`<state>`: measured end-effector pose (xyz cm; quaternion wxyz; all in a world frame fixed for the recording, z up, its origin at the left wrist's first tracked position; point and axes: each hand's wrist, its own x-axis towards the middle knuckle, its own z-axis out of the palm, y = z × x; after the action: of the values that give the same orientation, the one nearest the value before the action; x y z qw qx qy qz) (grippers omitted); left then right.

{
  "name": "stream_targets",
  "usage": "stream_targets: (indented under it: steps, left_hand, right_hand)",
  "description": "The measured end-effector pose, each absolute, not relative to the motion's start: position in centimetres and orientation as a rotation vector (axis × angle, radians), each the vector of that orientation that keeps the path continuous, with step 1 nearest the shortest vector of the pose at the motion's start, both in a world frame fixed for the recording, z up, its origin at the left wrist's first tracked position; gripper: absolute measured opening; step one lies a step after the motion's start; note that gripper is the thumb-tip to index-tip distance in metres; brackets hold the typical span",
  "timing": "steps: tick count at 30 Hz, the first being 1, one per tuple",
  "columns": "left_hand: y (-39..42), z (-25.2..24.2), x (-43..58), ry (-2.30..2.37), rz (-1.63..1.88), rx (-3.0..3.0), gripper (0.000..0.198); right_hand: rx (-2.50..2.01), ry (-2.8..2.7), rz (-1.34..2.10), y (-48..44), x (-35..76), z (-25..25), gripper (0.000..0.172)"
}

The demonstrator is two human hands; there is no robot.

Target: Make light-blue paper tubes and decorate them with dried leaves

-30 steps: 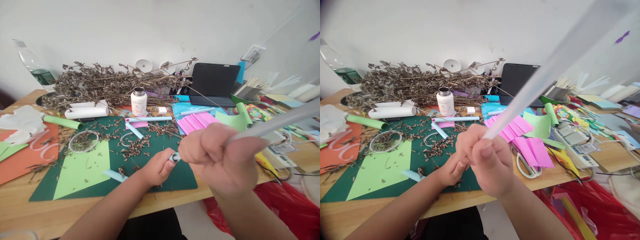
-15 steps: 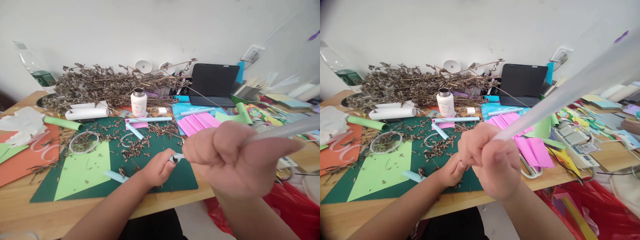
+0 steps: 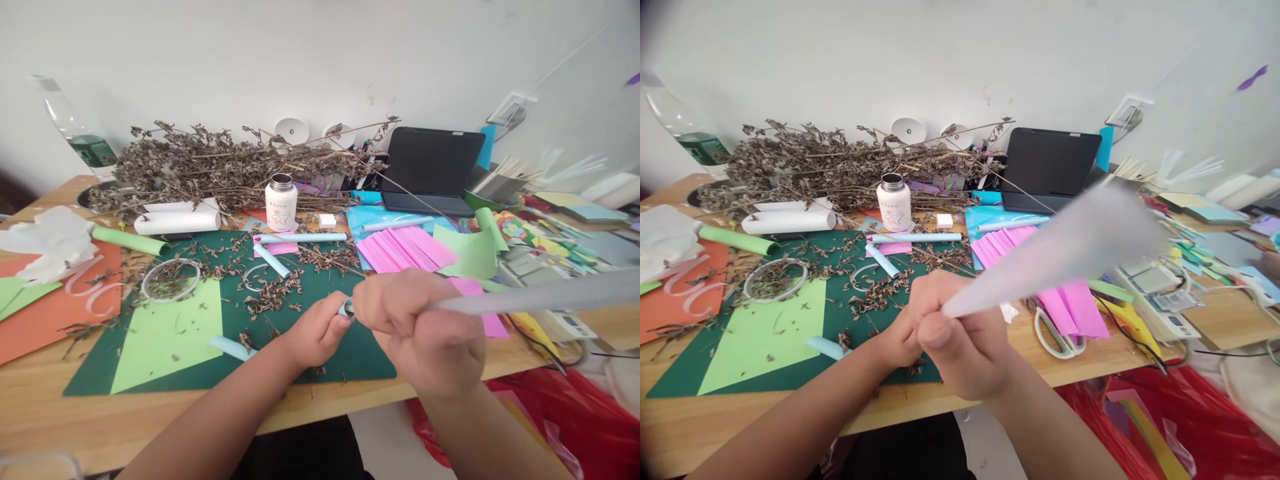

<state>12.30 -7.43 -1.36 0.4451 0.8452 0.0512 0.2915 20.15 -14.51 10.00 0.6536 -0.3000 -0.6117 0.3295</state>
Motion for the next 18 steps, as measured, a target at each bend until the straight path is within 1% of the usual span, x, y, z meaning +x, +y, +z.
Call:
stream_targets:
  steps: [4,16,18]
  left_hand:
    - [-7.56,-1.58,12.3,0.096,0.771,2.099,0.051]
    - [-7.85,-1.31,12.24,0.137,0.737,2.131,0.059]
    - [-7.91,-1.37,12.29,0.135,0.763,2.145,0.059]
  right_hand:
    - [-0.665,-1.353,0.683,-14.16,20.16,10.07,0.033]
    - [-0.69,-1.365,0.693,-14.15,20.05,9.78,0.036]
    - [-0.711,-1.333,0.738,-14.27,20.13,9.71,0.036]
